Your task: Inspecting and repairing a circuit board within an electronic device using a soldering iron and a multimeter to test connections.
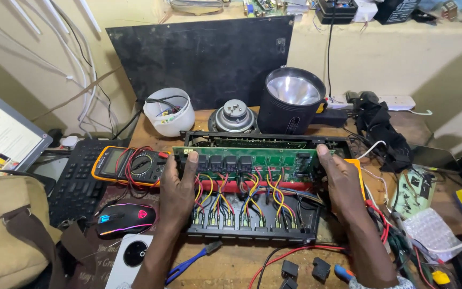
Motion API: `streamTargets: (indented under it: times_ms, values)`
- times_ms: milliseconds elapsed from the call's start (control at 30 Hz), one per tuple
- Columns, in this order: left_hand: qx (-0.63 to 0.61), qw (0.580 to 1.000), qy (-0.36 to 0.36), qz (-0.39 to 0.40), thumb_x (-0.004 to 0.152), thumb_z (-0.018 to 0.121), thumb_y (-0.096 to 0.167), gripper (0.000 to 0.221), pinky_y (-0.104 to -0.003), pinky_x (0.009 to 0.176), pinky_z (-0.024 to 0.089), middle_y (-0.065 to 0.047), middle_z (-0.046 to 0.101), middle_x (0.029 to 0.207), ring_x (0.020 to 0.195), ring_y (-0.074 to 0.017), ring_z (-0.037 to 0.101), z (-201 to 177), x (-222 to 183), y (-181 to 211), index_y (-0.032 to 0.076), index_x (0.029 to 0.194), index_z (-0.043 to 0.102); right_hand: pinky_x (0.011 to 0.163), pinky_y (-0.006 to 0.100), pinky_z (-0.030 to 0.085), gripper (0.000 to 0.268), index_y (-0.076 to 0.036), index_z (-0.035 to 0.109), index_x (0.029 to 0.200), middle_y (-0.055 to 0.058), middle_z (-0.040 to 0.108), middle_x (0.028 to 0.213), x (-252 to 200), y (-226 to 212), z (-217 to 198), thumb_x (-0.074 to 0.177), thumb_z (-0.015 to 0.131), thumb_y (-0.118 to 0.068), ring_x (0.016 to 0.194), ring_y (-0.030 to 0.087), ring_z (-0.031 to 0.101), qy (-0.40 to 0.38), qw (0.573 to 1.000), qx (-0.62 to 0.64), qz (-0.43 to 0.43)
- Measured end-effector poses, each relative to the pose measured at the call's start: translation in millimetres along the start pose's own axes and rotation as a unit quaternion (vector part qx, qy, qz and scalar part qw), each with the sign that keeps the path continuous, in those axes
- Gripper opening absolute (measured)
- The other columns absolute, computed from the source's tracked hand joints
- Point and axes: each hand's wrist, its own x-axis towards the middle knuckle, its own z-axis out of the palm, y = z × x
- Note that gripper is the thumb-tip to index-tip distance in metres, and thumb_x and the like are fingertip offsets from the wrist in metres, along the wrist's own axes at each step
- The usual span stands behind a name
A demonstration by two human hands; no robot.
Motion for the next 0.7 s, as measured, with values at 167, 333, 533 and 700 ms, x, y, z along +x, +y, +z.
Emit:
streamTargets:
  times_ms: [167, 333, 533, 700]
  values:
    - [-0.053, 0.998, -0.021, -0.01, 0.106, 0.048, 0.05, 0.052, -0.054, 0.104, 0.046, -0.021, 0.069, 0.113, 0.109, -0.0268, 0.058, -10.8, -10.9, -19.1, 0.003, 0.12, 0.065, 0.08, 0.04, 0.052, 0.045, -0.002, 0.073, 0.088, 0.015, 0.069, 0.078, -46.4, -57.2, -6.7, 0.106, 0.069, -0.043, 0.078, 0.022, 0.06, 0.011, 0.998, 0.069, 0.008]
    - [-0.089, 0.994, -0.067, 0.005, 0.097, 0.034, 0.06, 0.061, -0.043, 0.108, 0.045, -0.015, 0.06, 0.149, 0.139, -0.0271, 0.056, -22.1, -45.1, 28.2, 0.012, 0.11, 0.07, 0.045, 0.026, 0.01, 0.055, -0.023, 0.077, 0.127, 0.009, 0.082, 0.124, -89.5, -109.0, -28.8, 0.088, 0.046, -0.046, 0.042, 0.011, 0.015, -0.096, 0.991, -0.043, 0.086]
    - [-0.191, 0.967, -0.102, -0.137, 0.074, 0.061, 0.027, 0.073, -0.041, 0.11, 0.046, -0.011, 0.062, 0.154, 0.141, -0.023, 0.059, -49.8, -72.3, 23.9, 0.006, 0.144, 0.06, 0.116, 0.046, 0.042, 0.062, -0.009, 0.069, 0.137, 0.002, 0.055, 0.166, -109.8, -87.3, -49.8, 0.079, 0.064, -0.031, 0.156, 0.019, 0.046, -0.18, 0.981, 0.069, 0.031]
    - [-0.225, 0.956, -0.17, -0.078, 0.08, 0.07, 0.014, 0.083, -0.042, 0.111, 0.047, -0.014, 0.053, 0.159, 0.145, -0.024, 0.052, -66.3, -78.7, -4.7, 0.007, 0.157, 0.04, 0.113, 0.045, 0.043, 0.063, -0.015, 0.067, 0.14, -0.001, 0.042, 0.173, -111.6, -62.2, -52.7, 0.079, 0.066, -0.031, 0.158, 0.017, 0.039, -0.164, 0.985, 0.026, 0.038]
